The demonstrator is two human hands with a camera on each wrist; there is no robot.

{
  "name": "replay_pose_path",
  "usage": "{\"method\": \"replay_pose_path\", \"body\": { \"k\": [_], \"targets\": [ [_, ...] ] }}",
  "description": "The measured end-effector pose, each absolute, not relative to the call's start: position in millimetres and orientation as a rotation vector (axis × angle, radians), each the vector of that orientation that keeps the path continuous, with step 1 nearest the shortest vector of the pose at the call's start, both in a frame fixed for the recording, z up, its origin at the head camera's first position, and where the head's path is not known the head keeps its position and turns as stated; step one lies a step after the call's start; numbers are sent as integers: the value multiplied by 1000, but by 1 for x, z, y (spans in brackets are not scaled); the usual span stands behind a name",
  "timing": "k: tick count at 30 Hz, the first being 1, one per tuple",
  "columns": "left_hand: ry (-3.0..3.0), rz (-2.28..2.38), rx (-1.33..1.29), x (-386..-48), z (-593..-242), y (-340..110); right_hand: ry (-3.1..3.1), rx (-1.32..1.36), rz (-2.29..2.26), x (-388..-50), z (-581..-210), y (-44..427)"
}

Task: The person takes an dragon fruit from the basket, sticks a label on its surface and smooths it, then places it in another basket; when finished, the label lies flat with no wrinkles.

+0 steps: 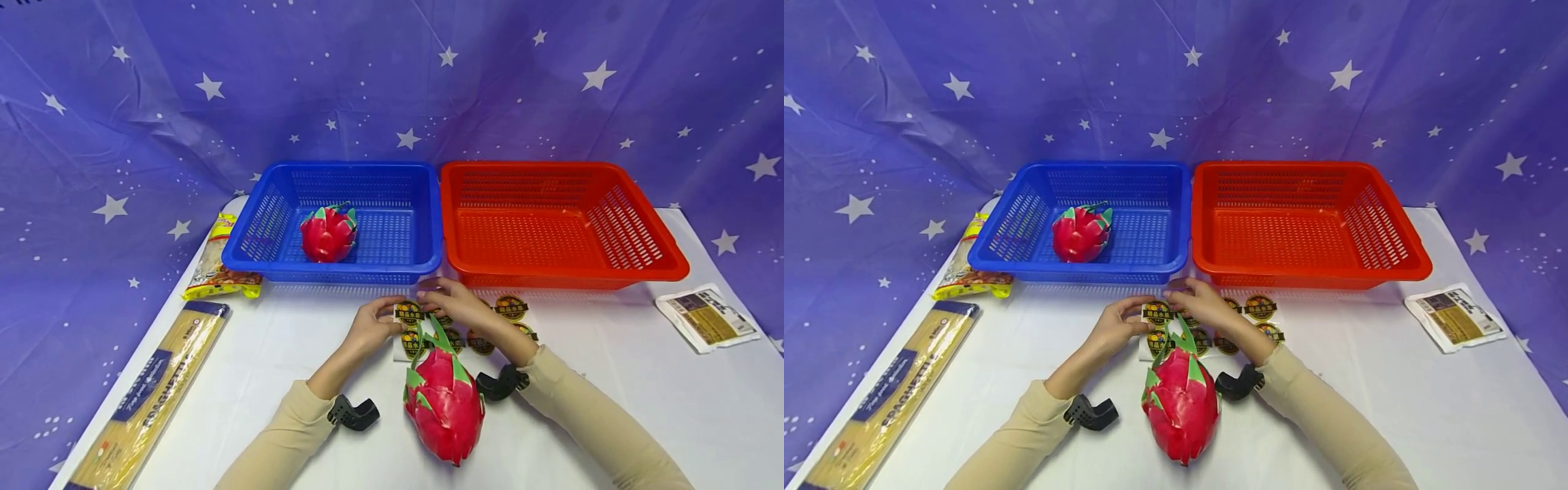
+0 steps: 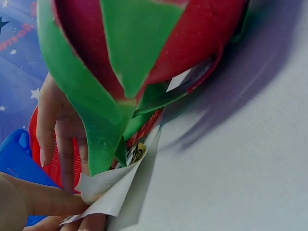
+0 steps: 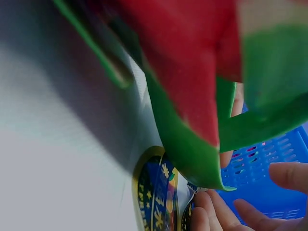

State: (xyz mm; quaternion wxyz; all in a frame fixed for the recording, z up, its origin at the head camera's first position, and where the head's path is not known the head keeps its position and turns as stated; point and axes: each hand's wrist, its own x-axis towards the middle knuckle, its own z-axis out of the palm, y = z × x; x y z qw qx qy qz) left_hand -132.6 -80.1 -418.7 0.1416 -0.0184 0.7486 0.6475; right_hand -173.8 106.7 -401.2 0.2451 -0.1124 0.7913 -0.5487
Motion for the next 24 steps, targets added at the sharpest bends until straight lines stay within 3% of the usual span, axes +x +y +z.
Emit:
{"method": "replay_pose_path", "body": {
  "k": [24],
  "targets": [
    [2060, 1927, 57, -133, -418, -81, 2334, -420, -1569, -169, -419, 94]
  ]
}}
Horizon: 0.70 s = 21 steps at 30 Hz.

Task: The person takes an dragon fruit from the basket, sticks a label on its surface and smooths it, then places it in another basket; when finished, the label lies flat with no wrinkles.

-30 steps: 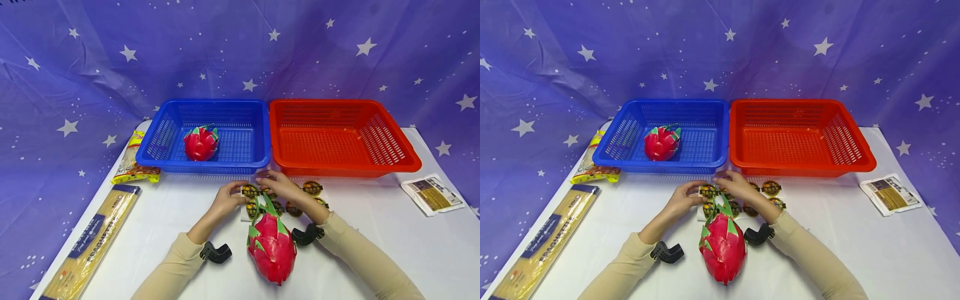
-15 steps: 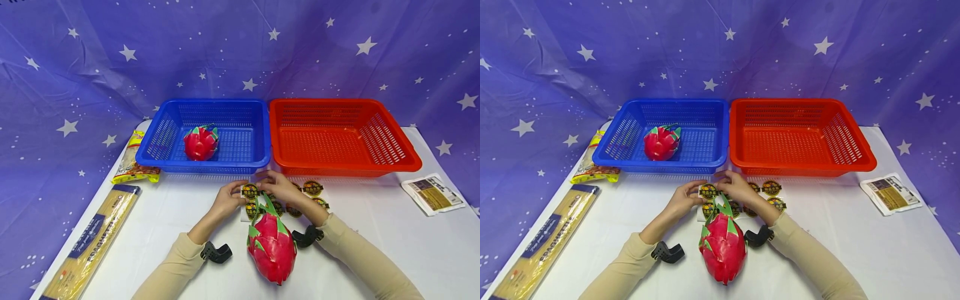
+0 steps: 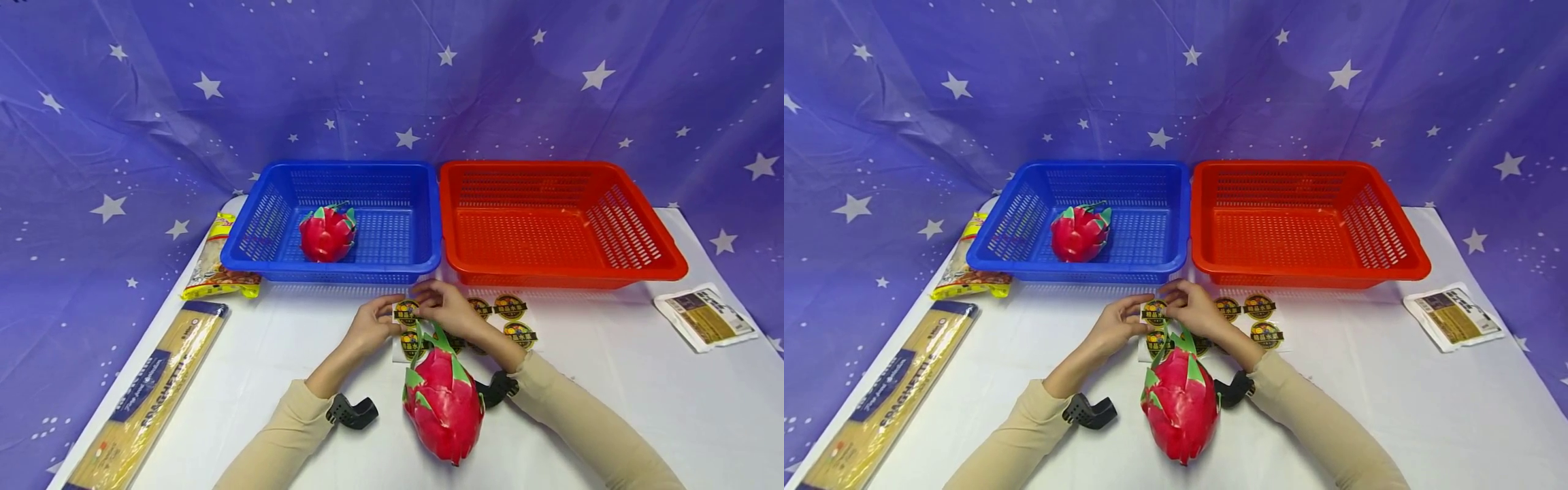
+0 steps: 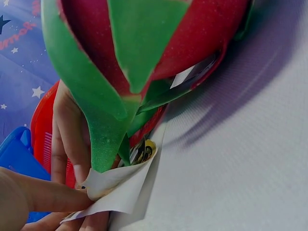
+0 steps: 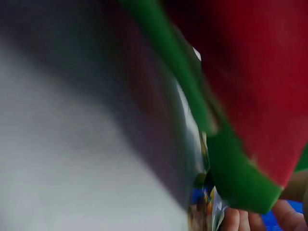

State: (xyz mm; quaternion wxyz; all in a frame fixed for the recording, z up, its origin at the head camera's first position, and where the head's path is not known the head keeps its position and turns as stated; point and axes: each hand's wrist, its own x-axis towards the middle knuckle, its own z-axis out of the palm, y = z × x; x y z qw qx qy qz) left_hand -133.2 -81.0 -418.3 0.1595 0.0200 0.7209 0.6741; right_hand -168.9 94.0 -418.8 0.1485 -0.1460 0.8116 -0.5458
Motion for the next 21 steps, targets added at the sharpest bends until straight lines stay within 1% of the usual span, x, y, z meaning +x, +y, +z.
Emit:
{"method": "replay_pose_path", "body": {
  "k": [12, 21],
  "targets": [
    [2057, 1920, 78, -134, -419, -81, 2421, -563, -1368, -170, -416, 92],
    [2063, 1908, 64, -133, -421, -80, 2406, -517, -1373, -169, -416, 94]
  ]
}}
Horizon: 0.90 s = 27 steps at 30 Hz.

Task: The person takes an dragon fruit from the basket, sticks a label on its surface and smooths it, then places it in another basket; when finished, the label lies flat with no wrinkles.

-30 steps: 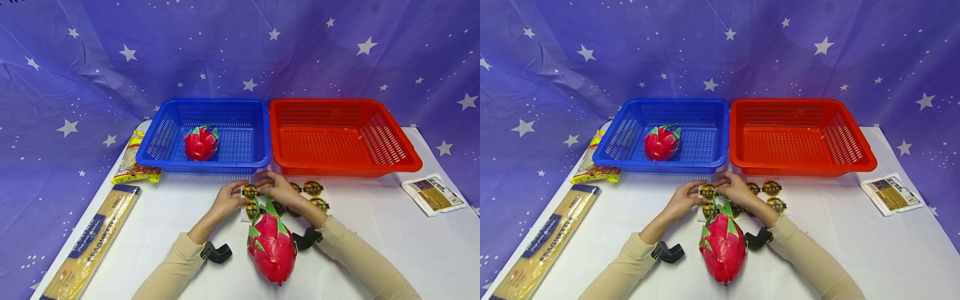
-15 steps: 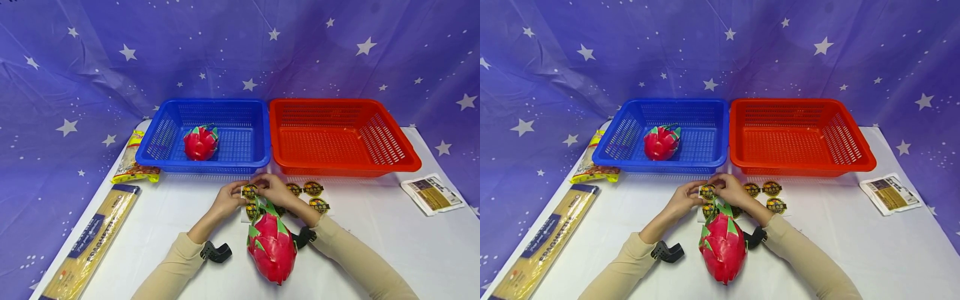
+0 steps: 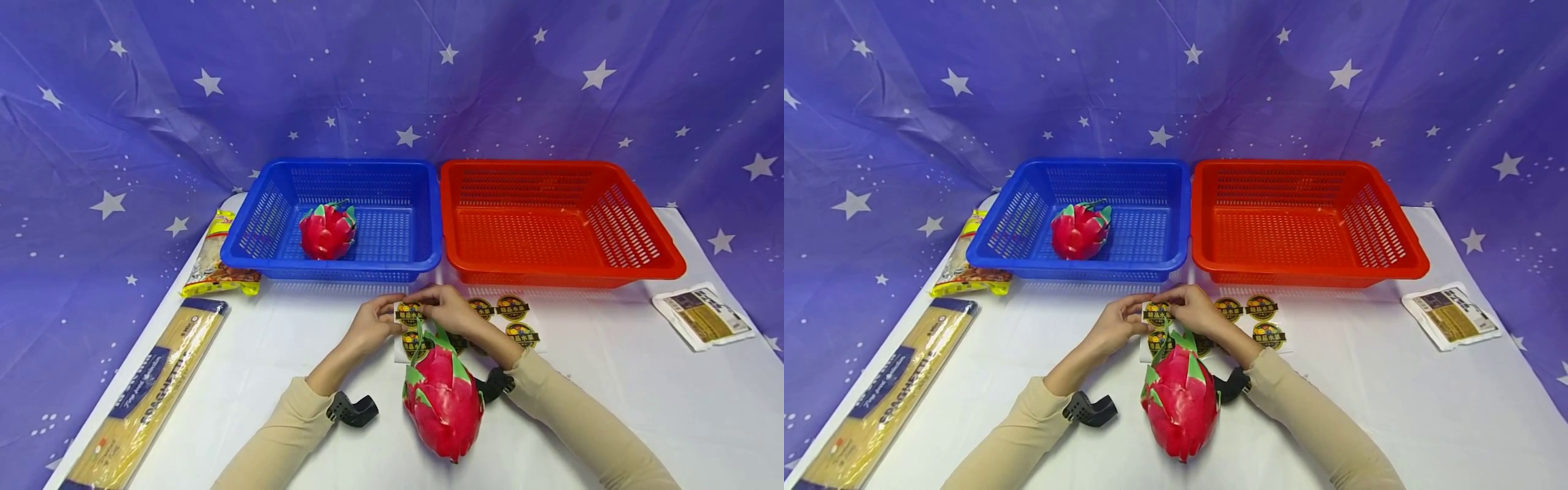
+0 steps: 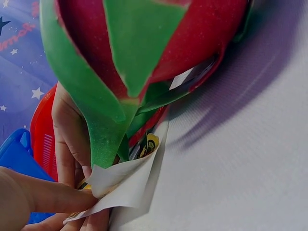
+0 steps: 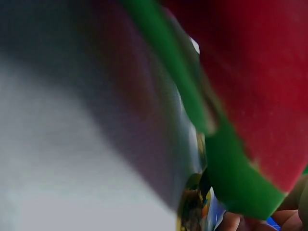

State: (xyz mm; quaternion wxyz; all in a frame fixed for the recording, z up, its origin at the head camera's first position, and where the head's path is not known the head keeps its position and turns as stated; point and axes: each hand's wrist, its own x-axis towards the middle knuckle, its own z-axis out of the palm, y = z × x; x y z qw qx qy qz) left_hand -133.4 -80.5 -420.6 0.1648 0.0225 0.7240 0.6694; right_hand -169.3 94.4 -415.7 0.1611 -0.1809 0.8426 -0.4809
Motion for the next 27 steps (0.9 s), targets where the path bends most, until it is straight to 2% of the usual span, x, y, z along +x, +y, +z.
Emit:
{"method": "replay_pose_path", "body": {
  "k": [12, 27],
  "targets": [
    [2119, 1890, -13, -134, -420, -78, 2404, -413, -1407, -168, -412, 97],
    [2161, 1852, -21, -132, -413, -78, 2440, -412, -1545, -168, -404, 113]
  ]
}}
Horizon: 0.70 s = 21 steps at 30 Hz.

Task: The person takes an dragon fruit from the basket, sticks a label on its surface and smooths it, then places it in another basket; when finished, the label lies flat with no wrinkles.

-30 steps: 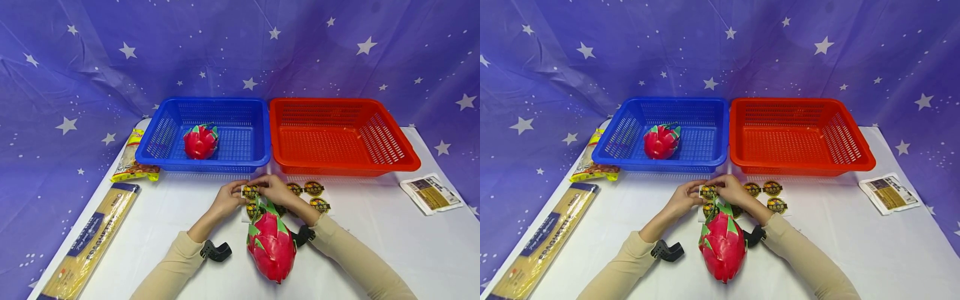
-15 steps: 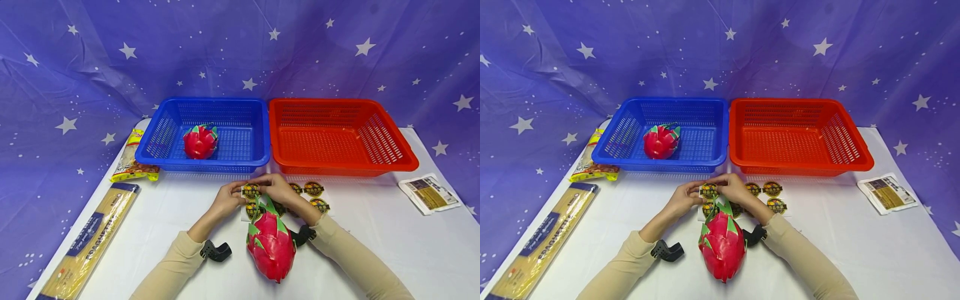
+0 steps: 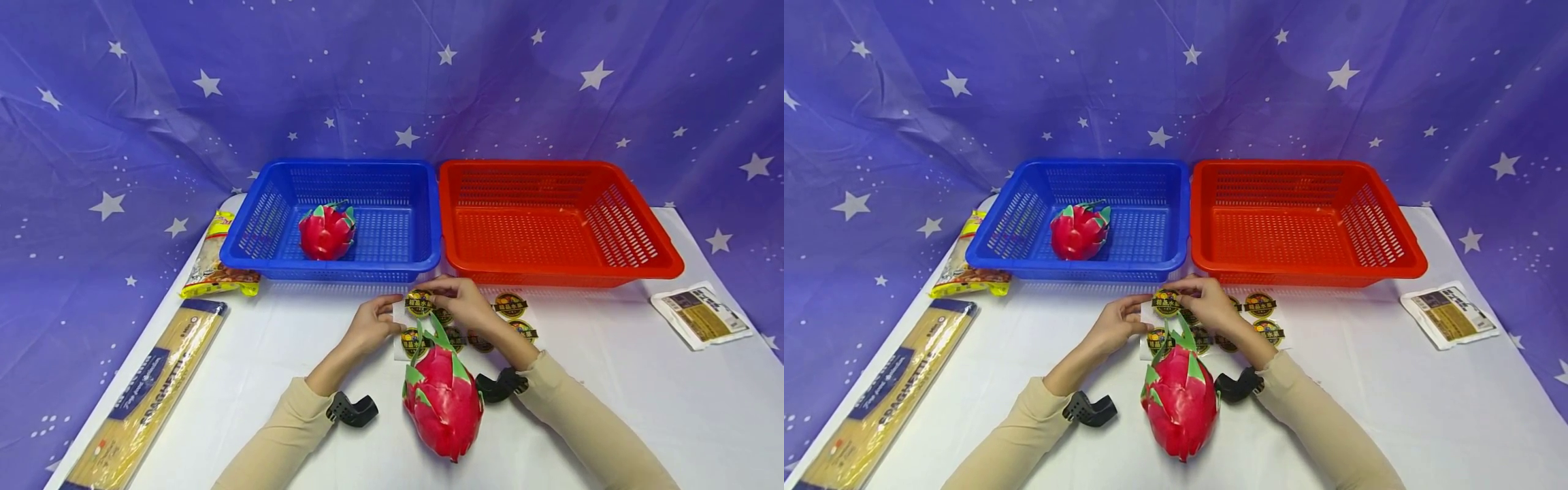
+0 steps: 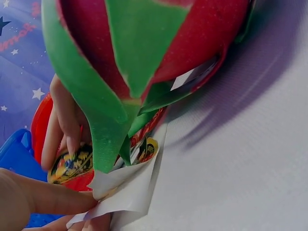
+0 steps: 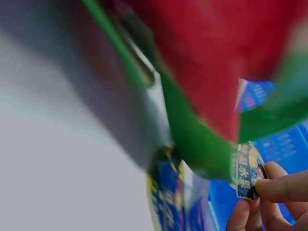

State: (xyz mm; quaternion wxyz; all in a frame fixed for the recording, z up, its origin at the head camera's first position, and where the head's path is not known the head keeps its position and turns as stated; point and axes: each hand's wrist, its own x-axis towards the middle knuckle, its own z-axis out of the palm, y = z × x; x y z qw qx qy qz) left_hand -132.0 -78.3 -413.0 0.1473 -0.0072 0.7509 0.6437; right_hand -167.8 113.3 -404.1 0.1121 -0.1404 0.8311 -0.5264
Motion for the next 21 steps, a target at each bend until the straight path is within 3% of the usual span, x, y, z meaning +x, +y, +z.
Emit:
{"method": "replay_pose_path", "body": {
  "k": [14, 21],
  "targets": [
    [2537, 1544, -20, -121, -398, -91, 2415, -293, -1661, -141, -380, 155],
    [2370, 1556, 15, -101, -386, -97, 2581, -372, -1529, -120, -376, 184]
  ]
}}
